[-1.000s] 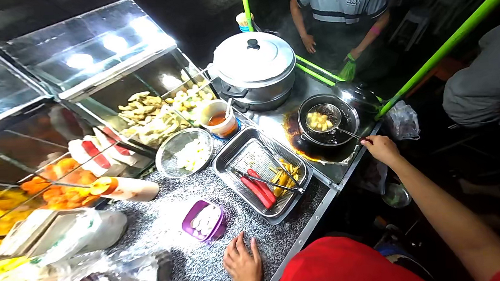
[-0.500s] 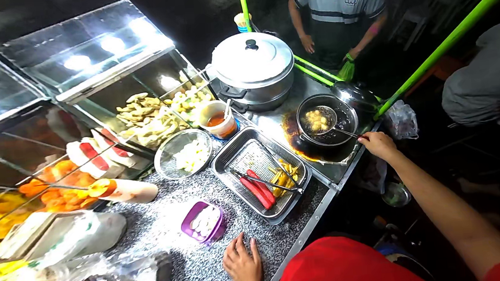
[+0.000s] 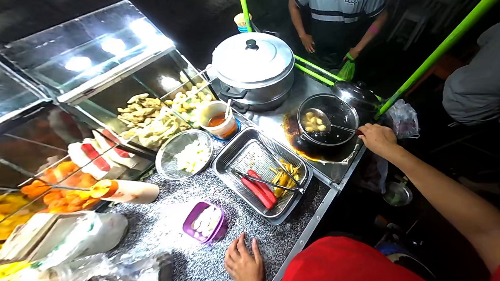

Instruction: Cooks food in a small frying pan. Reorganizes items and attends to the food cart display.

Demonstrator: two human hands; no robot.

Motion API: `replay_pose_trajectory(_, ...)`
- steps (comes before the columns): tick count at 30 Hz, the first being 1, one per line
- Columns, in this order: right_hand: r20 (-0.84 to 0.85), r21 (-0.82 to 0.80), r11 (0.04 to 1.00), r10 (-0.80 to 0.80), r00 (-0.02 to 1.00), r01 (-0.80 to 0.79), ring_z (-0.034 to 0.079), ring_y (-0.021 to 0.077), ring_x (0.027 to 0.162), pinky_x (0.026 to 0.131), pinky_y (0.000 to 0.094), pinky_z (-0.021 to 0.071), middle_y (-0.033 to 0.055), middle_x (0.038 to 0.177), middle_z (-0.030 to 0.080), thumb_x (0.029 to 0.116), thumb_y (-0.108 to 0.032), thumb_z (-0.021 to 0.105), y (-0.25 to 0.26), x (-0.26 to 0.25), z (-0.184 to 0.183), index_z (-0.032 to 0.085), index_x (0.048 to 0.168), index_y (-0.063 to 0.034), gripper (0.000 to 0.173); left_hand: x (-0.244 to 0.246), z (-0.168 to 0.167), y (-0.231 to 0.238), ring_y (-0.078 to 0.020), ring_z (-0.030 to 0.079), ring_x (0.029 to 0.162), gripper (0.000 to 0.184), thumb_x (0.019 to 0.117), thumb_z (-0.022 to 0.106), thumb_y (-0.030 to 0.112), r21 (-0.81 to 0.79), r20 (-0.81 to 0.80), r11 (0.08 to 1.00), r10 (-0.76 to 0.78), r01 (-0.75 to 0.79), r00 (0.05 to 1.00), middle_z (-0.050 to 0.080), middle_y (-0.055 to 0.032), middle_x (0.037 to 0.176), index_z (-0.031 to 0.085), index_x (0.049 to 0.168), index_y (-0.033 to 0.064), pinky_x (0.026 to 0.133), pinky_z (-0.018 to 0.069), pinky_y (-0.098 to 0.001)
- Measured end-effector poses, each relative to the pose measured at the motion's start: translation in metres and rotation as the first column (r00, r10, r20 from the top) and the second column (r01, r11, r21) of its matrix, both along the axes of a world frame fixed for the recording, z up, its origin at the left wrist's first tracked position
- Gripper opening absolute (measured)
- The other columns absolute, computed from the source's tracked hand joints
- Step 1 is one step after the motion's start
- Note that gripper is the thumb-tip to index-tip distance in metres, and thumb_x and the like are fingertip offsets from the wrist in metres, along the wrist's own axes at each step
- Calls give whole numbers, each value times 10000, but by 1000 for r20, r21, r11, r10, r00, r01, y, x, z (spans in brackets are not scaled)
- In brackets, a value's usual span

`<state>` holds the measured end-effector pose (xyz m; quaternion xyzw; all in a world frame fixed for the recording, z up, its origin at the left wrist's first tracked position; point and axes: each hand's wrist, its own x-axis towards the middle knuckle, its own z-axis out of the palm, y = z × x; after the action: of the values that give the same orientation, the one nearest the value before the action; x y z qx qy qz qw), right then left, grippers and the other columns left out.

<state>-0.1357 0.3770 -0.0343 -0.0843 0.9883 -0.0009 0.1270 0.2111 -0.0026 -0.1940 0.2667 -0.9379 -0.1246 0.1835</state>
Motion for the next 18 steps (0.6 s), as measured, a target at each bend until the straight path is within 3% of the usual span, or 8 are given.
replay_pose_trajectory(3, -193, 55, 986, 165, 967, -157, 628, 446, 1154, 934, 608, 495, 214, 1193, 689, 984, -84, 668, 24, -6, 7, 718, 1212, -50, 236, 0, -1, 0, -537, 553, 1231, 584, 1011, 416, 473, 3, 9, 1000, 3, -3, 1000, 624, -294, 1275, 665, 1279, 17, 1057, 376, -665)
replay_pose_trajectory(5, -291, 71, 977, 212, 933, -200, 630, 474, 1104, 909, 629, 488, 241, 1145, 687, 952, 3, 659, 36, -12, 15, 733, 1152, -29, 216, 0, 2, 1, -560, 540, 1238, 590, 1012, 421, 470, 20, 20, 1000, 5, -5, 1000, 613, -308, 1290, 657, 1288, 5, 1055, 368, -686)
replay_pose_trajectory(8, -302, 97, 985, 165, 939, -143, 624, 481, 1131, 931, 620, 480, 261, 1178, 675, 1013, -4, 569, 42, -21, 25, 709, 1176, 4, 215, 0, 3, 2, -562, 535, 1242, 588, 1011, 428, 472, 32, 25, 999, 7, -8, 1000, 610, -308, 1297, 657, 1288, 6, 1060, 361, -690)
replay_pose_trajectory(14, -80, 192, 981, -23, 997, 38, 581, 486, 1230, 979, 618, 472, 276, 1292, 629, 1042, -68, 536, 26, -27, 39, 669, 1220, 57, 255, 0, 1, 0, -540, 556, 1224, 586, 1011, 416, 478, -2, 5, 1000, 7, -7, 1000, 624, -298, 1272, 667, 1278, 21, 1051, 384, -663)
replay_pose_trajectory(18, 94, 203, 966, -182, 979, 161, 659, 478, 1122, 875, 659, 511, 284, 1150, 696, 1005, -159, 614, 10, -18, 67, 720, 1067, 44, 237, 1, 2, 0, -535, 550, 1235, 589, 1014, 409, 477, -3, 21, 1000, 8, -8, 1000, 620, -294, 1279, 662, 1278, 15, 1058, 375, -665)
